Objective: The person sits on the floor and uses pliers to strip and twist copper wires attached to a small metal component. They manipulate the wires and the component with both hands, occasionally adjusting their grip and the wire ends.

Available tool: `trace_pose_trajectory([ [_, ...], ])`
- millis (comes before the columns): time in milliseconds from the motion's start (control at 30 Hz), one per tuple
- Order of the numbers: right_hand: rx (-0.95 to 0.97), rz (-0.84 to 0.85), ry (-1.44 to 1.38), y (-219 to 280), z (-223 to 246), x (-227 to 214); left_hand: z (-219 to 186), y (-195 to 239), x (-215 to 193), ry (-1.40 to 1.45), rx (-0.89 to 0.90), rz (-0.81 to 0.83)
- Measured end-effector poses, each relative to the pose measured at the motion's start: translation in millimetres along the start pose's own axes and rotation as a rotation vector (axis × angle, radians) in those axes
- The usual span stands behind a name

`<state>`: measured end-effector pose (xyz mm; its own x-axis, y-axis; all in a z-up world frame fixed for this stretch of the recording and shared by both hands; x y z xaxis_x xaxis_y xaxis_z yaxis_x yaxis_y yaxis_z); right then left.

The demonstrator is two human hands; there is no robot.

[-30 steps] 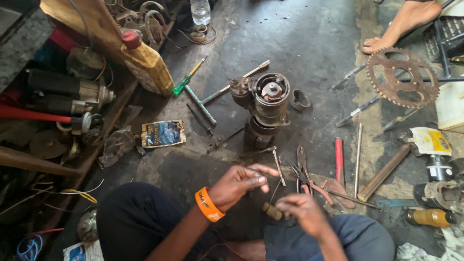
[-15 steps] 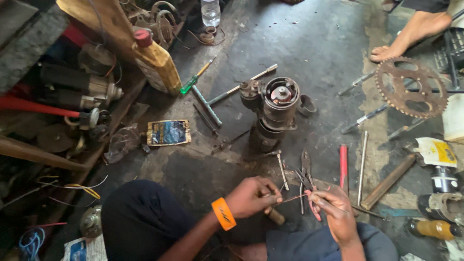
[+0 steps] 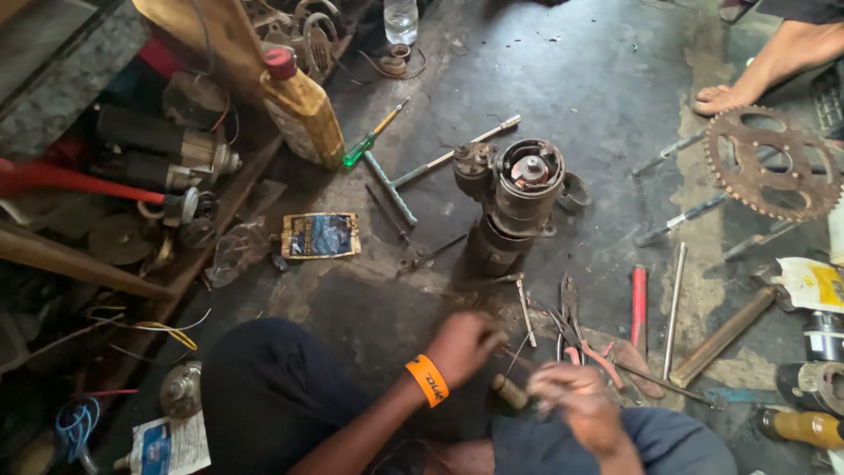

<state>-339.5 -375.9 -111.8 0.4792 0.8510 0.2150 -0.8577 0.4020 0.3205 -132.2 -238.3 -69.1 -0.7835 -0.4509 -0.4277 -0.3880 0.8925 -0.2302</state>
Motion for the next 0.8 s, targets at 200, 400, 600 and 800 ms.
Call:
trace_pose_trajectory([
  [200, -0.289, -0.059, -0.154, 6, -4, -51, -15, -3, -16, 0.151, -0.163, 0.164],
  [400, -0.071, 0.008, -0.080, -1, -15, -43, -15, -5, -36, -0.026, -0.241, -0.038],
  [600, -0.304, 0.059, -0.197, 7, -5, -50, -3, -8, -63, -0.569, -0.419, -0.225],
  [800, 0.004, -0.041, -0.006, -1, -9, -34, -59, -4, -54, -0.095, 0.292, -0.391],
])
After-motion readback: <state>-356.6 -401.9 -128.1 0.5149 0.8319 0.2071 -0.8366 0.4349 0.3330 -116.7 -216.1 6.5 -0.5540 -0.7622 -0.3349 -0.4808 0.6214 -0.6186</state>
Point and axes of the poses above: each hand's wrist, its own y-axis away from the middle knuckle, its own x-axis out of the palm, z = x × y, the point moved 2 cm from there along -y, towards the middle knuckle, and after that the axes turned 3 degrees about x, right-handed, at the moved point
